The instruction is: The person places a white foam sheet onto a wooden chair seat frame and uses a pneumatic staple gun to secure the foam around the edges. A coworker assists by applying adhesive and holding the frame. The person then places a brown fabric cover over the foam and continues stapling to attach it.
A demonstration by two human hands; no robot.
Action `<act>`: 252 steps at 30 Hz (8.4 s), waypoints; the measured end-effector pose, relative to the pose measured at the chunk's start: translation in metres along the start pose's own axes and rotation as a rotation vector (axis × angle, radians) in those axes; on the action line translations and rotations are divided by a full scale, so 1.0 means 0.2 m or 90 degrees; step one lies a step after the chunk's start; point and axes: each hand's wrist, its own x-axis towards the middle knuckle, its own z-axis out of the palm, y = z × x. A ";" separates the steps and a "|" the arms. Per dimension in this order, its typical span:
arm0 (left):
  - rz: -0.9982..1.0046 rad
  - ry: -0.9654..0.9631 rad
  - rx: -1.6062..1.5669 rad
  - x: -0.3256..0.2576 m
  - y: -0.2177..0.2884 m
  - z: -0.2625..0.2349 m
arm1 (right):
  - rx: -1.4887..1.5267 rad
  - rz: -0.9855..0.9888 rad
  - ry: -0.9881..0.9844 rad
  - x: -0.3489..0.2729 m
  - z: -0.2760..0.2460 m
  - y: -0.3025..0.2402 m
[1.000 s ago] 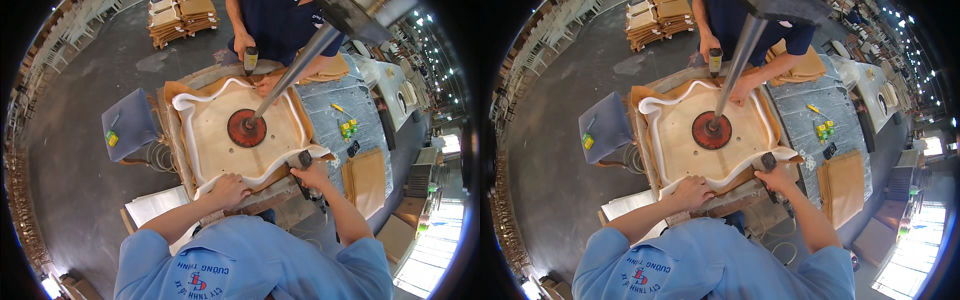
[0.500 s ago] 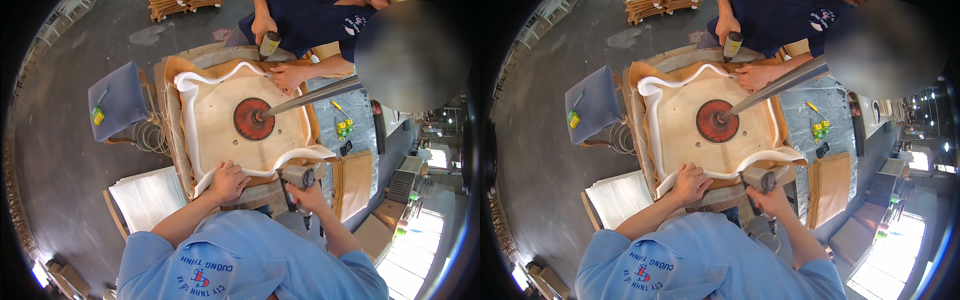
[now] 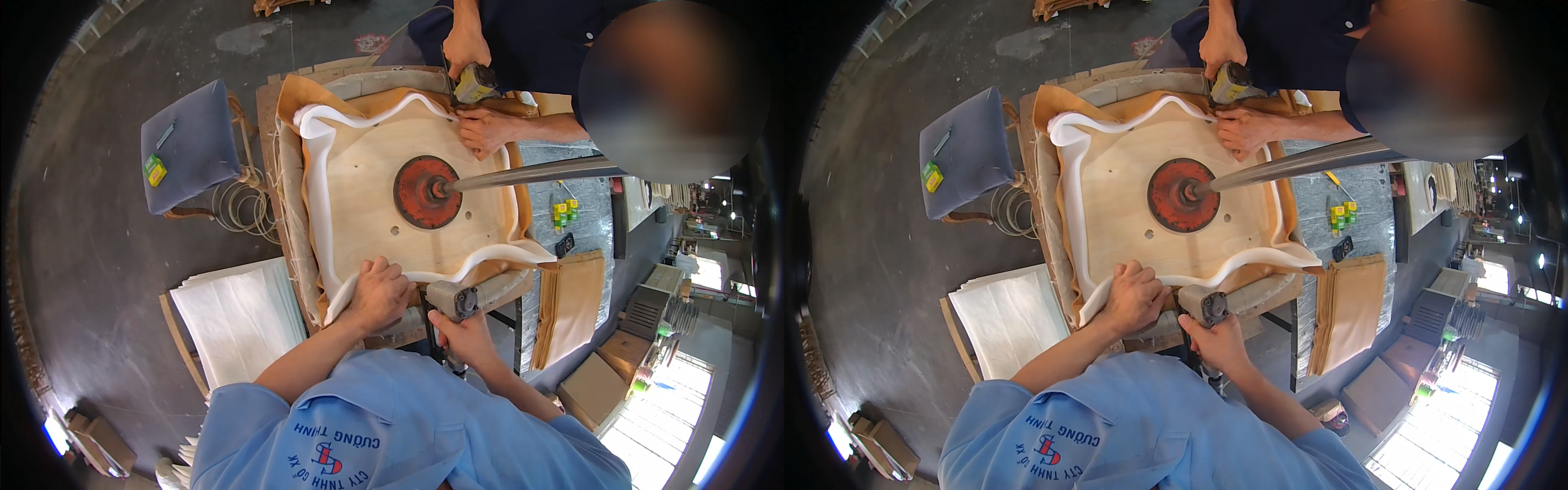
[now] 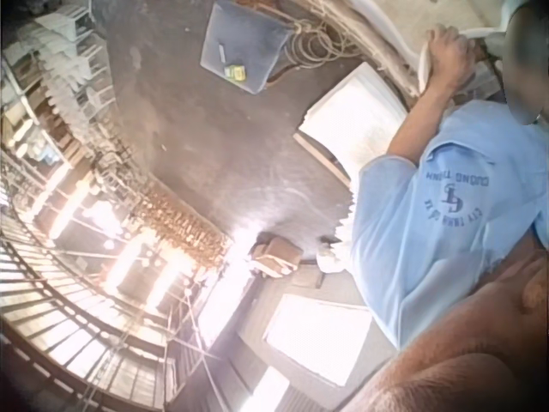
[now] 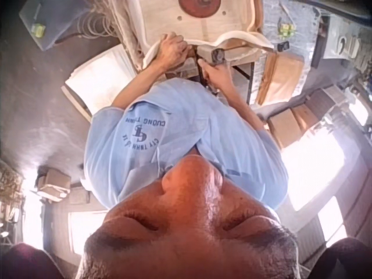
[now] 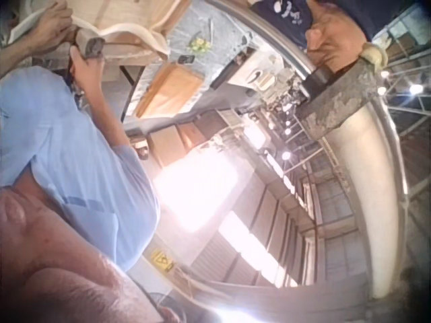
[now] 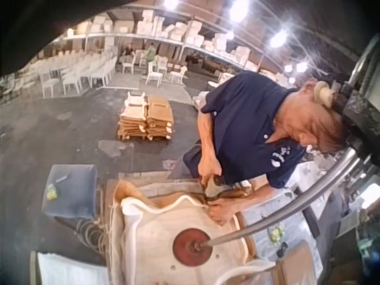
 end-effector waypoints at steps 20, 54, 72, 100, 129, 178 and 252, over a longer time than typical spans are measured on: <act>-0.034 -0.010 0.072 0.02 0.06 0.07 | -0.025 0.048 0.008 0.06 0.01 -0.03; -0.041 -0.047 0.009 0.48 0.37 0.52 | -0.015 0.018 -0.004 0.33 -0.74 0.17; -0.046 -0.038 0.037 0.44 0.35 0.48 | -0.002 -0.010 0.006 0.29 -0.69 0.19; -0.044 -0.045 0.061 0.38 0.33 0.40 | -0.167 -0.144 0.061 0.29 -0.58 0.11; -0.067 -0.027 0.051 0.26 0.28 0.34 | -0.052 -0.039 0.015 0.21 -0.47 0.10; -0.116 0.023 -0.058 0.19 0.21 0.25 | -0.001 -0.013 0.023 0.10 -0.30 0.04; 0.099 -0.154 0.180 -0.21 0.20 0.14 | 0.072 -0.075 -0.006 0.09 -0.16 0.09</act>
